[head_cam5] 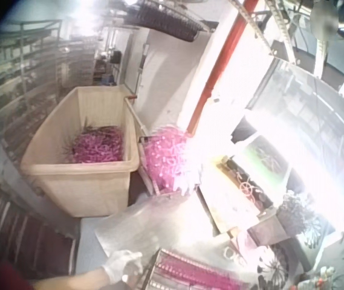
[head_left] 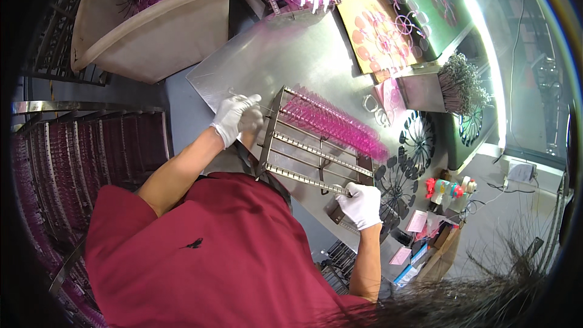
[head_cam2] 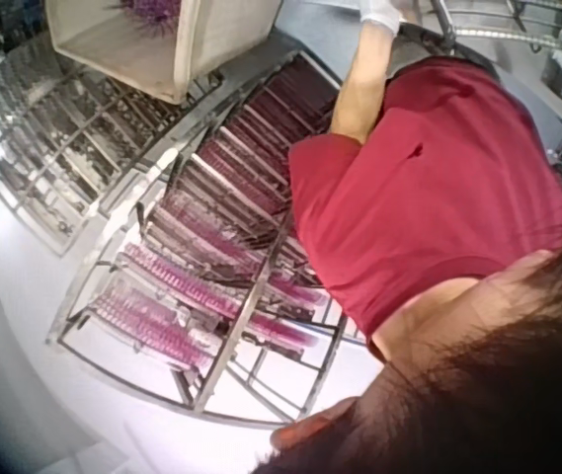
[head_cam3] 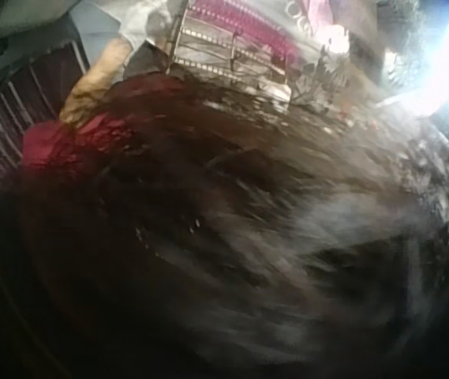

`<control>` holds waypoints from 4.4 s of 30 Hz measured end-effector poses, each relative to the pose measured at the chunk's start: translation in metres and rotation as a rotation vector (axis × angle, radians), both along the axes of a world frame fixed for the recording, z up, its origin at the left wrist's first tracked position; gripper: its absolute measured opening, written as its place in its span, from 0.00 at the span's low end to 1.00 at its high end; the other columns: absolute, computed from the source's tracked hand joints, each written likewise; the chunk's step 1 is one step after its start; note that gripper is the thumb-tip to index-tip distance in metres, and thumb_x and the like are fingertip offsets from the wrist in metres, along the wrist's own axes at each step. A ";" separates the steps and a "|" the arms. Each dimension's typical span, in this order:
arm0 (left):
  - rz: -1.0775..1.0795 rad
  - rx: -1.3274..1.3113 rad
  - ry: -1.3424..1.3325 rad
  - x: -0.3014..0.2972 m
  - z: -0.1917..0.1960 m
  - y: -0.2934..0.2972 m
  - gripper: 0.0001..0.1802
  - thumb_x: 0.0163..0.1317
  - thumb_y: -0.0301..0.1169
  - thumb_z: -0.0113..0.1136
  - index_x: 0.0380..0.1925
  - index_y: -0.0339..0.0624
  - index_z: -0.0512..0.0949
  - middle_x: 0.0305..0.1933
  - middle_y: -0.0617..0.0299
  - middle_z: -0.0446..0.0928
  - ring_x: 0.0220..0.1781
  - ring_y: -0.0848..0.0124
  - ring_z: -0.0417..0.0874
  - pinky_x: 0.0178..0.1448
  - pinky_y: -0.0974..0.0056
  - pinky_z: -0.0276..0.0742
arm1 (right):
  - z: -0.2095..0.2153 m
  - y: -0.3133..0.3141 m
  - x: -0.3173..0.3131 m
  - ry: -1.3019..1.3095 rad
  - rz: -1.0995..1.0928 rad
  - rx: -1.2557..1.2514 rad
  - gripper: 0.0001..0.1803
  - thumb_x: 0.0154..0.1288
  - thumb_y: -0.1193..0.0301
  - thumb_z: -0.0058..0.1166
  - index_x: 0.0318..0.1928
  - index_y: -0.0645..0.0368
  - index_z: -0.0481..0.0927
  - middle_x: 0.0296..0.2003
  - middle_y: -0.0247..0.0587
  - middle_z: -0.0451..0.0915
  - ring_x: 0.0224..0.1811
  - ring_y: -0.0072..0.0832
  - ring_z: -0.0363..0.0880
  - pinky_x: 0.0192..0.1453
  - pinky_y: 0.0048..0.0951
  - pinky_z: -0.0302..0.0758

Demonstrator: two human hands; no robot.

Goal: The person assembles decorative items by inserting black and pink plastic pieces into metal frames. They handle the components with gloved hands, arranging them in rows and securing them within the frames.

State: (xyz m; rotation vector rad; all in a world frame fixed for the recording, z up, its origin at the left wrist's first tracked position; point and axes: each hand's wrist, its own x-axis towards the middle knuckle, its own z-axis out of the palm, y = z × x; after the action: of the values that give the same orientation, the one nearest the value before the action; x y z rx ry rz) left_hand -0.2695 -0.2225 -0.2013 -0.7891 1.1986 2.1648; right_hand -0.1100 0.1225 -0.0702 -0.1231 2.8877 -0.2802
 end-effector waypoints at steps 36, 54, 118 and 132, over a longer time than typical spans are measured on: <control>0.108 -1.375 1.170 0.033 0.035 0.041 0.14 0.81 0.28 0.52 0.54 0.35 0.85 0.49 0.47 0.84 0.51 0.51 0.86 0.59 0.53 0.80 | -0.116 0.206 0.164 0.299 -0.874 0.353 0.14 0.70 0.64 0.63 0.48 0.58 0.90 0.44 0.53 0.90 0.47 0.52 0.90 0.55 0.48 0.84; -1.308 -0.941 1.405 0.293 0.008 0.335 0.06 0.61 0.36 0.63 0.31 0.48 0.85 0.34 0.60 0.85 0.41 0.61 0.90 0.48 0.54 0.81 | -0.183 0.438 -0.056 0.219 -0.863 0.180 0.18 0.69 0.57 0.63 0.51 0.55 0.86 0.47 0.57 0.90 0.52 0.55 0.90 0.58 0.51 0.83; -0.736 1.375 -0.173 0.232 0.074 0.365 0.25 0.72 0.29 0.65 0.67 0.36 0.74 0.60 0.51 0.83 0.55 0.64 0.88 0.64 0.55 0.86 | 0.082 0.090 0.220 0.380 -0.682 -0.250 0.35 0.74 0.77 0.55 0.81 0.59 0.68 0.28 0.60 0.81 0.28 0.55 0.86 0.35 0.45 0.82; -0.525 1.042 0.702 0.207 0.161 0.354 0.54 0.51 0.33 0.83 0.77 0.51 0.63 0.78 0.41 0.65 0.75 0.48 0.76 0.76 0.41 0.78 | 0.083 0.126 0.194 0.738 -0.171 -0.416 0.22 0.69 0.77 0.63 0.63 0.61 0.84 0.30 0.49 0.85 0.27 0.43 0.86 0.34 0.41 0.82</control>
State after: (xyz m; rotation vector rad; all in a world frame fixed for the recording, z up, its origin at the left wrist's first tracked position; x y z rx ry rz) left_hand -0.0624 0.1319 -0.0401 0.6842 0.2963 2.1943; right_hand 0.0836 0.2484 0.0124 -0.0552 3.5124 -1.0691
